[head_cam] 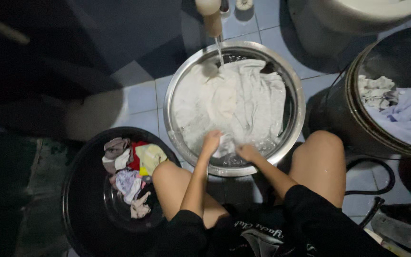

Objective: The person washes white clothes by hand in a basin of water, scrubbing them individually and moving them into a bucket.

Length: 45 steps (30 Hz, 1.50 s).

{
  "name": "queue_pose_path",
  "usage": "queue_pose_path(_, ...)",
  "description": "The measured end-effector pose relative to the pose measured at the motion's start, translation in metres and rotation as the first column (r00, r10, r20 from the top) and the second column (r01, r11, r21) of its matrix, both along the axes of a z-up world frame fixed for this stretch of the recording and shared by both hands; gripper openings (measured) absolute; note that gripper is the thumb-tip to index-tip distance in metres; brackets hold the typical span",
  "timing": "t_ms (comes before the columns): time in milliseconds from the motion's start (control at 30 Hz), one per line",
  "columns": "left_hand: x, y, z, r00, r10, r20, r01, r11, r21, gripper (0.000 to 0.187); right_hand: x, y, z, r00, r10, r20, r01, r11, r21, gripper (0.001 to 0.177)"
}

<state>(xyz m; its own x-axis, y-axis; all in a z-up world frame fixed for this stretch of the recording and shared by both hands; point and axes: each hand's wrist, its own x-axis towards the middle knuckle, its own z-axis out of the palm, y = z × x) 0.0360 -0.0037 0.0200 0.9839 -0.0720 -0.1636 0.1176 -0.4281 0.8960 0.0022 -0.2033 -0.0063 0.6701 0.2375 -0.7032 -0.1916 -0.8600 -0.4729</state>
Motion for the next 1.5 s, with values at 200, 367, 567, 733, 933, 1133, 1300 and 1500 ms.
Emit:
queue_pose_path(200, -0.003, -0.018, 0.075, 0.992, -0.076, -0.103, 0.016, 0.872, -0.489, 0.031, 0.013, 0.022, -0.011, 0.395, -0.509, -0.765, 0.915, 0.148, 0.375, 0.06)
queue_pose_path(367, -0.003, -0.002, 0.101, 0.98, 0.185, 0.074, -0.088, 0.735, -0.673, 0.027, 0.028, 0.024, -0.01, 0.288, -0.389, -0.875, 0.878, -0.257, 0.404, 0.051)
queue_pose_path(567, -0.007, -0.028, 0.013, 0.789, 0.409, -0.459, -0.589, 0.291, -0.753, 0.038, 0.022, 0.064, 0.043, 0.48, -0.509, -0.714, 0.672, -0.31, 0.673, 0.024)
queue_pose_path(733, -0.014, -0.036, -0.019, 0.83, 0.108, -0.547, -0.53, -0.152, -0.834, 0.048, 0.012, 0.074, 0.073, 0.679, -0.612, -0.404, 0.424, -0.122, 0.897, 0.021)
queue_pose_path(933, 0.012, -0.047, 0.002, 0.82, 0.142, -0.555, -0.529, -0.182, -0.829, 0.046, 0.018, 0.043, 0.091, 0.557, -0.83, 0.011, 0.385, 0.27, 0.883, 0.027)
queue_pose_path(1133, -0.008, -0.078, 0.038, 0.735, 0.28, -0.617, -0.632, -0.046, -0.774, 0.043, 0.011, 0.034, 0.134, 0.381, -0.693, -0.613, 0.637, -0.284, 0.717, 0.053)
queue_pose_path(1300, -0.017, -0.078, -0.013, 0.887, 0.139, -0.44, -0.426, -0.124, -0.896, 0.05, 0.005, 0.039, 0.169, 0.384, -0.62, 0.684, -0.187, 0.673, 0.715, 0.033)
queue_pose_path(1500, -0.008, -0.079, -0.061, 0.973, 0.073, -0.218, -0.204, -0.161, -0.966, 0.052, 0.017, 0.038, 0.181, 0.273, -0.477, 0.835, -0.362, 0.754, 0.549, 0.02)
